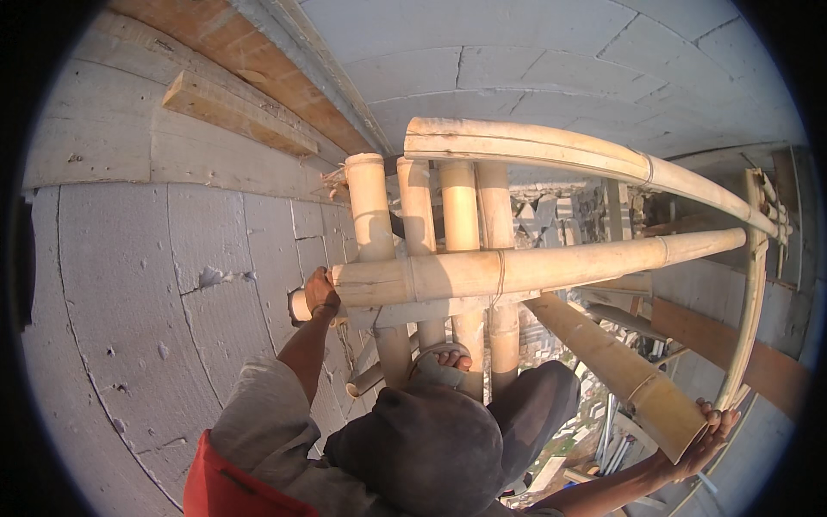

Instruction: The person assembles bamboo scaffolding on a construction site, positioning bamboo poles and securing them with wire. They also handle a white block and metal rods, integrating them into the structure.

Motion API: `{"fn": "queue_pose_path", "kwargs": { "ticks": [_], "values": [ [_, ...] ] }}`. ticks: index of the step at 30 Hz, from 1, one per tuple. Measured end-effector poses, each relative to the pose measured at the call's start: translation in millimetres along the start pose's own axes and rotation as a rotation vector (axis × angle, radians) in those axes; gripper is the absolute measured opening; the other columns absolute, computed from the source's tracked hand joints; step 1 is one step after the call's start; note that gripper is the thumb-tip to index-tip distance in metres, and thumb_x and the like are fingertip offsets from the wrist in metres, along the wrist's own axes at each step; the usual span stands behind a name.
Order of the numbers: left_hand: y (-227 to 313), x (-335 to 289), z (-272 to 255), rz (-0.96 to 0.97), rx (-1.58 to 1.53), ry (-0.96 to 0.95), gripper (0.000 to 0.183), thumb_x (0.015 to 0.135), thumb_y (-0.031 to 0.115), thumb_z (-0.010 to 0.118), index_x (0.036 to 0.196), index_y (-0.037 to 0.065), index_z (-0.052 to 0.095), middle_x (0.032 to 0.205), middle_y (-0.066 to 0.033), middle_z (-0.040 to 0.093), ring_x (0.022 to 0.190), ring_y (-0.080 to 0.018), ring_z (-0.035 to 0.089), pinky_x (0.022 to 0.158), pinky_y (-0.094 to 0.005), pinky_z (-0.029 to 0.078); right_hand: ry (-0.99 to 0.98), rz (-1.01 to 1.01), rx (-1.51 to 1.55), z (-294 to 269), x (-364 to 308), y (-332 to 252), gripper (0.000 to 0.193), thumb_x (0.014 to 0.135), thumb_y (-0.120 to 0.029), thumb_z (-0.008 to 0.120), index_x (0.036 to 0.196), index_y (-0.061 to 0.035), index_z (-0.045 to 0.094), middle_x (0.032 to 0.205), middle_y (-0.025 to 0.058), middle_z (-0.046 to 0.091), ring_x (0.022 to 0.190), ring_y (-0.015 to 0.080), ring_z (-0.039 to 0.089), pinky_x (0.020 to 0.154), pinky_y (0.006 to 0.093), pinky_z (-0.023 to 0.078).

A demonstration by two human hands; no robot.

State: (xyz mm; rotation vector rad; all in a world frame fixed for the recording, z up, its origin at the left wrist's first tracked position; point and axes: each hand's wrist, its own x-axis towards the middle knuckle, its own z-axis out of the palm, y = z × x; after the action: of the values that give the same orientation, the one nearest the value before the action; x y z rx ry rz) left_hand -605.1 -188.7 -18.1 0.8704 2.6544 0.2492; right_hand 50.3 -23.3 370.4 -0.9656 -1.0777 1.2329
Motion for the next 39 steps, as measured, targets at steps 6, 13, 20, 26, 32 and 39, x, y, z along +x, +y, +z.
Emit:
{"fn": "queue_pose_path", "kwargs": {
  "ticks": [6, 13, 20, 26, 32, 39],
  "values": [
    [1, -1, -1, 0.011, -0.001, 0.021, 0.030, 0.088, 0.025, 0.052, 0.095, -0.003, 0.061, 0.095, -0.0245, 0.064, 0.090, -0.0422, 0.060, 0.081, -0.0482, 0.048, 0.058, -0.027, -0.065, 14, -1, 2, 0.049, 0.101, -0.038, 0.042, 0.130, 0.0007, 0.046, 0.107, 0.0110, 0.062, 0.106, 0.0262, 0.056, 0.099, 0.0421, 0.043],
    [0, 0, 0, 0.008, -0.011, 0.023, 0.031, 0.088, 0.026, 0.052, 0.096, -0.002, 0.062, 0.095, -0.0239, 0.064, 0.090, -0.0415, 0.060, 0.081, -0.0477, 0.048, 0.074, -0.057, -0.105, 18, -2, 2, 0.049, 0.100, -0.038, 0.042, 0.130, 0.0006, 0.048, 0.107, 0.0087, 0.062, 0.107, 0.0265, 0.056, 0.100, 0.0429, 0.043],
    [0, 0, 1, -0.010, -0.001, -0.001, 0.034, 0.088, 0.026, 0.052, 0.101, -0.003, 0.062, 0.097, -0.0234, 0.065, 0.093, -0.0409, 0.060, 0.083, -0.0471, 0.048, 0.062, -0.092, -0.148, 27, -1, 4, 0.050, 0.100, -0.039, 0.042, 0.130, 0.0006, 0.048, 0.107, 0.0085, 0.062, 0.108, 0.0274, 0.055, 0.100, 0.0438, 0.042],
    [4, 0, -5, -0.019, -0.008, -0.029, 0.034, 0.088, 0.026, 0.052, 0.102, -0.003, 0.062, 0.098, -0.0234, 0.065, 0.094, -0.0409, 0.060, 0.084, -0.0468, 0.047, 0.068, -0.087, -0.131, 29, -3, 4, 0.048, 0.100, -0.037, 0.043, 0.130, 0.0009, 0.049, 0.106, 0.0079, 0.062, 0.109, 0.0279, 0.054, 0.101, 0.0446, 0.042],
    [-1, 0, 0, -0.007, 0.003, 0.000, 0.033, 0.088, 0.026, 0.052, 0.100, -0.003, 0.062, 0.097, -0.0236, 0.064, 0.094, -0.0409, 0.060, 0.084, -0.0470, 0.047, 0.226, -0.131, -0.166, 48, -1, 7, 0.048, 0.095, -0.029, 0.055, 0.129, 0.0029, 0.048, 0.096, 0.0083, 0.065, 0.100, 0.0246, 0.058, 0.100, 0.0450, 0.041],
    [1, 0, -1, -0.011, -0.003, -0.001, 0.033, 0.088, 0.026, 0.052, 0.100, -0.003, 0.062, 0.096, -0.0238, 0.064, 0.092, -0.0411, 0.060, 0.083, -0.0472, 0.048, 0.179, -0.120, -0.157, 47, -1, 6, 0.047, 0.097, -0.031, 0.051, 0.130, 0.0024, 0.049, 0.099, 0.0090, 0.065, 0.103, 0.0265, 0.056, 0.101, 0.0456, 0.040]
  ]
}}
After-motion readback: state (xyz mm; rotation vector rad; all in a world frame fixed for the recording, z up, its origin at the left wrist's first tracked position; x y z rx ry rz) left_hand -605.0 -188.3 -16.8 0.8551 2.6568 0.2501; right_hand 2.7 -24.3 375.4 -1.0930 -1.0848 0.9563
